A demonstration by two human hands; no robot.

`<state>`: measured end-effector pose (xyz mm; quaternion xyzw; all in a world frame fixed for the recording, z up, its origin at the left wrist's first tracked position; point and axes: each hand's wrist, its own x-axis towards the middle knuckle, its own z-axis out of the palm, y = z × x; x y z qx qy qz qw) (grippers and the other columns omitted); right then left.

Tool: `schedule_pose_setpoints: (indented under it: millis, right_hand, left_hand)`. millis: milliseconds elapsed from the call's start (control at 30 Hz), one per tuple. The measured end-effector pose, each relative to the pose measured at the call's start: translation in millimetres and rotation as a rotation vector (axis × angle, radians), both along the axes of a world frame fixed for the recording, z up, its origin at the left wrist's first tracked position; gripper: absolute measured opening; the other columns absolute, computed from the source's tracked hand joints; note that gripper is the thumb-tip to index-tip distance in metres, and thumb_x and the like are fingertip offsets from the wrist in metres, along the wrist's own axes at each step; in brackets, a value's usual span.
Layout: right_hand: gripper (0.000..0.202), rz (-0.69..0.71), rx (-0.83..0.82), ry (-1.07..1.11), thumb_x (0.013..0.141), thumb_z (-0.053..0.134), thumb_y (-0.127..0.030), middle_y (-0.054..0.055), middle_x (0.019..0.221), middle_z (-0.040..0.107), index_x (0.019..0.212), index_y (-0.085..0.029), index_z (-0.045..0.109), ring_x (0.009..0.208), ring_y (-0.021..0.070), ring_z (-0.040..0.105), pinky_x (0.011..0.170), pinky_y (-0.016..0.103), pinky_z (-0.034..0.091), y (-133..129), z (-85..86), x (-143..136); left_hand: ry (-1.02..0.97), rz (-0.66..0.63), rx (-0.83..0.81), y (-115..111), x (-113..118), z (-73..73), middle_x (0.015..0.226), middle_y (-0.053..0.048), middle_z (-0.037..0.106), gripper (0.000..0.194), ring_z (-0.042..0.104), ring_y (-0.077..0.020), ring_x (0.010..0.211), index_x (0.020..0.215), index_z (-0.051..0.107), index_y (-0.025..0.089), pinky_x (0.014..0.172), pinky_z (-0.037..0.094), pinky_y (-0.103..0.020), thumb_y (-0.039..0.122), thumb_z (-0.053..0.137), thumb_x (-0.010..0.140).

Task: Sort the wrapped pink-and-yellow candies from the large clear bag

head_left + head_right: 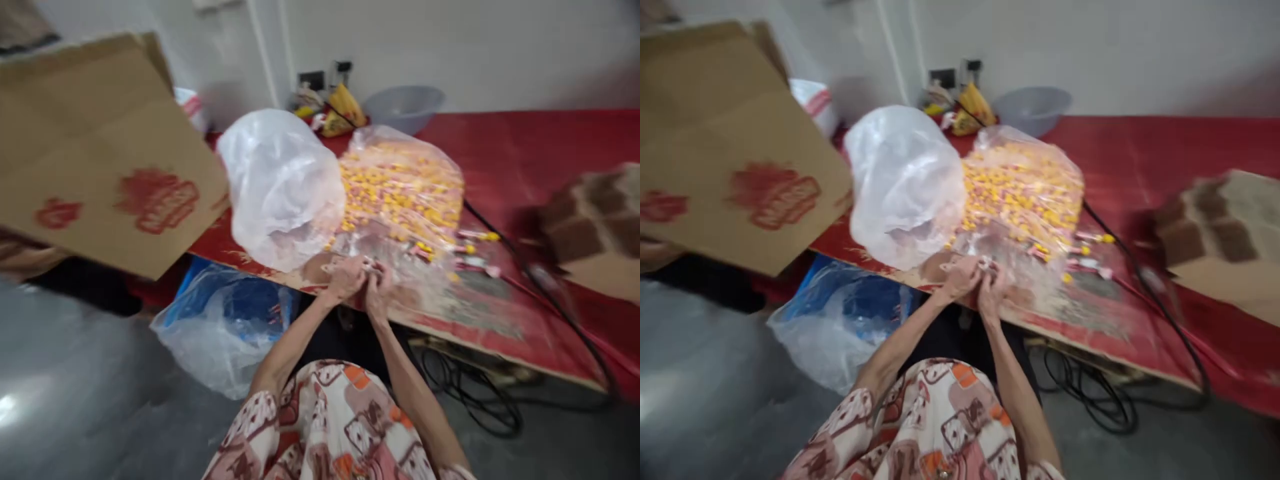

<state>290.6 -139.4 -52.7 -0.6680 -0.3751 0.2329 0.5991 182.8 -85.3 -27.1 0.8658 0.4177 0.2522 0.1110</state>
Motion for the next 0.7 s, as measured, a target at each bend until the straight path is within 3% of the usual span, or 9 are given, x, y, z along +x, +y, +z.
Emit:
schedule_pose_setpoints:
  millis: [67, 133, 233, 333, 400, 500, 600, 700]
  right_hand:
    - [0.047, 0.020, 0.006, -0.099, 0.097, 0.046, -0.054, 0.019, 0.122, 0.081, 0.120, -0.021, 0.071, 0.112, 0.0324, 0.077, 0.108, 0.052, 0.063, 2, -3.8, 20]
    - [0.043, 0.014, 0.008, -0.238, 0.103, 0.045, -0.049, 0.017, 0.119, 0.082, 0.119, -0.022, 0.074, 0.111, 0.0315, 0.076, 0.108, 0.050, 0.062, 4, -6.3, 51]
    - [0.037, -0.067, -0.026, -0.427, 0.105, 0.045, -0.035, 0.017, 0.121, 0.081, 0.120, -0.021, 0.076, 0.117, 0.0319, 0.073, 0.114, 0.050, 0.058, 14, -3.7, 101]
    - [0.036, -0.151, -0.147, -0.578, 0.107, 0.044, -0.025, 0.019, 0.126, 0.079, 0.120, -0.020, 0.077, 0.123, 0.0339, 0.067, 0.123, 0.055, 0.051, 35, 2.8, 135]
    - [0.037, -0.171, -0.243, -0.655, 0.109, 0.044, -0.024, 0.020, 0.127, 0.077, 0.123, -0.018, 0.079, 0.123, 0.0347, 0.065, 0.125, 0.058, 0.046, 50, 6.4, 144]
    - [0.036, -0.165, -0.334, -0.746, 0.112, 0.050, -0.029, 0.020, 0.131, 0.075, 0.128, -0.017, 0.080, 0.115, 0.0343, 0.064, 0.125, 0.062, 0.043, 63, 9.8, 142]
    - [0.031, -0.182, -0.388, -0.786, 0.112, 0.056, -0.032, 0.019, 0.129, 0.075, 0.121, -0.017, 0.082, 0.107, 0.0326, 0.064, 0.122, 0.063, 0.043, 65, 10.9, 135]
    - [0.030, -0.151, -0.367, -0.751, 0.111, 0.059, -0.035, 0.018, 0.130, 0.074, 0.120, -0.018, 0.083, 0.105, 0.0317, 0.063, 0.115, 0.058, 0.049, 63, 7.9, 131]
  left_hand:
    - [-0.068, 0.007, -0.062, 3, -1, -12.5, 0.127, -0.016, 0.085, 0.040, 0.081, -0.0316, 0.121, 0.129, 0.078, 0.019, 0.113, 0.066, -0.050, 0.006, 0.060, 0.096]
    - [-0.147, 0.029, -0.086, 3, -4, -19.6, 0.123, -0.016, 0.085, 0.040, 0.082, -0.0316, 0.120, 0.126, 0.078, 0.019, 0.114, 0.065, -0.051, 0.005, 0.059, 0.093]
    - [-0.236, 0.039, -0.124, 3, -9, -20.4, 0.115, -0.013, 0.085, 0.035, 0.082, -0.0295, 0.113, 0.119, 0.078, 0.021, 0.109, 0.066, -0.047, 0.006, 0.061, 0.094]
    - [-0.307, 0.054, -0.239, 4, -12, -17.2, 0.106, -0.008, 0.084, 0.027, 0.081, -0.0254, 0.101, 0.124, 0.077, 0.023, 0.101, 0.067, -0.042, 0.015, 0.059, 0.106]
    - [-0.361, 0.115, -0.298, 5, -15, -16.8, 0.101, -0.006, 0.082, 0.028, 0.081, -0.0230, 0.093, 0.130, 0.075, 0.023, 0.095, 0.067, -0.039, 0.023, 0.051, 0.115]
    - [-0.311, 0.160, -0.243, 4, -16, -17.1, 0.114, -0.011, 0.083, 0.030, 0.082, -0.0260, 0.107, 0.132, 0.074, 0.022, 0.104, 0.066, -0.044, 0.020, 0.051, 0.114]
    - [-0.110, 0.016, -0.180, 4, -14, -12.0, 0.124, -0.013, 0.084, 0.033, 0.079, -0.0310, 0.122, 0.128, 0.078, 0.022, 0.115, 0.064, -0.050, 0.011, 0.059, 0.103]
    - [-0.011, -0.096, -0.156, -1, -11, -3.6, 0.124, -0.011, 0.083, 0.040, 0.078, -0.0327, 0.125, 0.127, 0.080, 0.024, 0.114, 0.065, -0.049, 0.005, 0.063, 0.097]
